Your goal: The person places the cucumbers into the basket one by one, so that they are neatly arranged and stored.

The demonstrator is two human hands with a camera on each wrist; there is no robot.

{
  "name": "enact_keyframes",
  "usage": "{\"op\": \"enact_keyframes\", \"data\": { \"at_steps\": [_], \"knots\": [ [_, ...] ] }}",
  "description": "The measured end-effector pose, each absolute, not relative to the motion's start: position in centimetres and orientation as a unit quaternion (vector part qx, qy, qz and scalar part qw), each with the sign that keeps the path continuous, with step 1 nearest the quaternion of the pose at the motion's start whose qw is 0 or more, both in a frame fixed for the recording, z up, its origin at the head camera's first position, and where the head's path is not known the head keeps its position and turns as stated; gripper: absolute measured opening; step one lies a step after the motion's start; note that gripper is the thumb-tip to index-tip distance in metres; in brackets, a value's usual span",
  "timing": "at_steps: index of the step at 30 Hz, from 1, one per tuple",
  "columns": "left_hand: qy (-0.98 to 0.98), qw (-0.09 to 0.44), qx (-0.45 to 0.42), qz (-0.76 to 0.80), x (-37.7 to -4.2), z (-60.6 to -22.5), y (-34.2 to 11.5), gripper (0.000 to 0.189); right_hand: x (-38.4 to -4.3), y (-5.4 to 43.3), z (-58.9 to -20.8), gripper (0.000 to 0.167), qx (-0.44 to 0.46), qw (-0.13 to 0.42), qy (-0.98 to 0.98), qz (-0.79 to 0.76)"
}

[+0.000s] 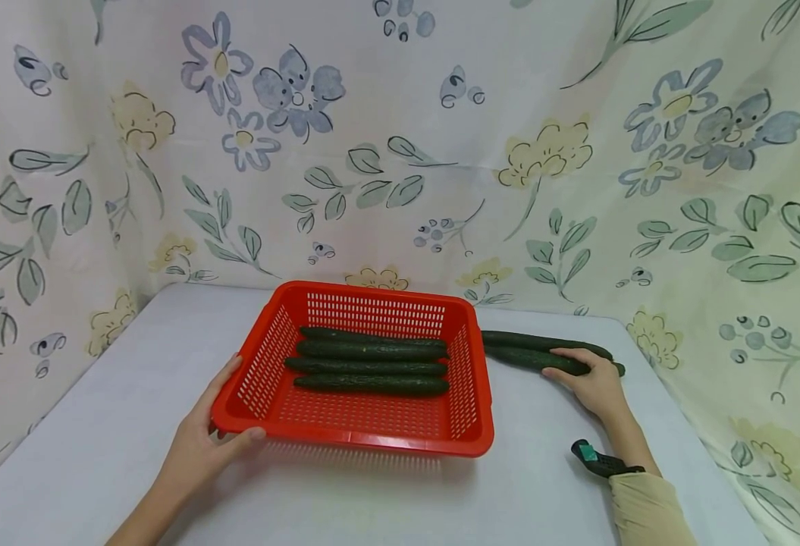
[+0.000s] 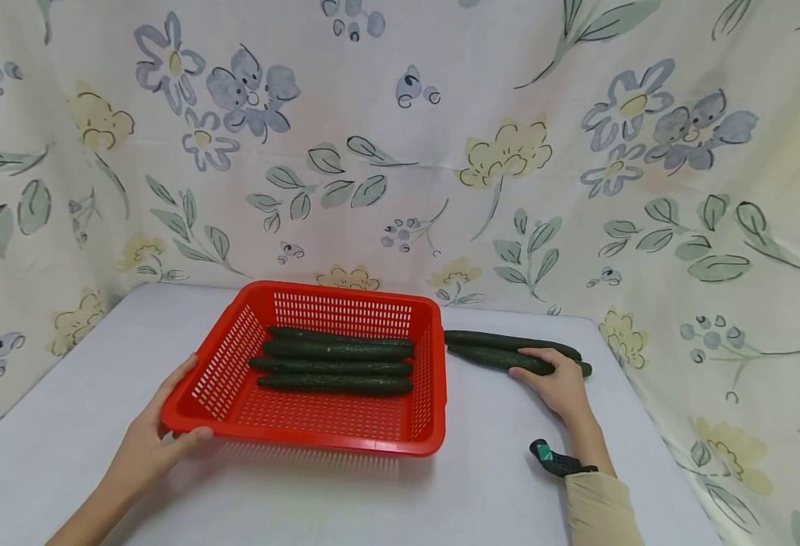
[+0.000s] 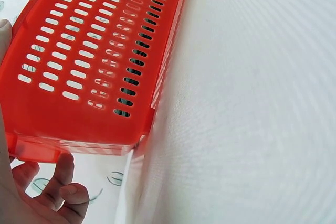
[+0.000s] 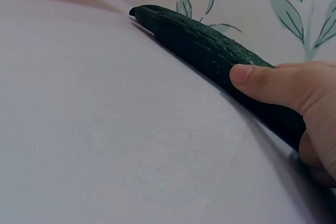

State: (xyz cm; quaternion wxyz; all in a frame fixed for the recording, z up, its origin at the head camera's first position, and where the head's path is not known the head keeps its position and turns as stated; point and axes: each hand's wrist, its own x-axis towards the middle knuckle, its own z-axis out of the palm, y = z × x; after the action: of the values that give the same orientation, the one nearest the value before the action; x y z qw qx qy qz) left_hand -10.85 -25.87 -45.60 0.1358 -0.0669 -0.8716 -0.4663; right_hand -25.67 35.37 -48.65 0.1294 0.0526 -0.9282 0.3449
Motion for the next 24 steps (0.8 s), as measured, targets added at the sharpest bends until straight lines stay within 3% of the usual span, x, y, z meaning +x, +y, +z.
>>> {"op": "enact_keyframes", "data": {
  "at_steps": [12, 24],
  "knots": [
    [-0.872, 0.130, -0.060, -0.468, -10.8, -45.6, -25.9, 0.105, -25.3, 34.1, -46.7, 0.052, 0.059, 0.155, -0.929, 0.332],
    [-0.874, 0.134, -0.061, -0.463, -10.7, -45.5, -25.8, 0.106, -24.1, 32.7, -40.7, 0.044, 0.054, 0.259, -0.911, 0.317]
  ]
}}
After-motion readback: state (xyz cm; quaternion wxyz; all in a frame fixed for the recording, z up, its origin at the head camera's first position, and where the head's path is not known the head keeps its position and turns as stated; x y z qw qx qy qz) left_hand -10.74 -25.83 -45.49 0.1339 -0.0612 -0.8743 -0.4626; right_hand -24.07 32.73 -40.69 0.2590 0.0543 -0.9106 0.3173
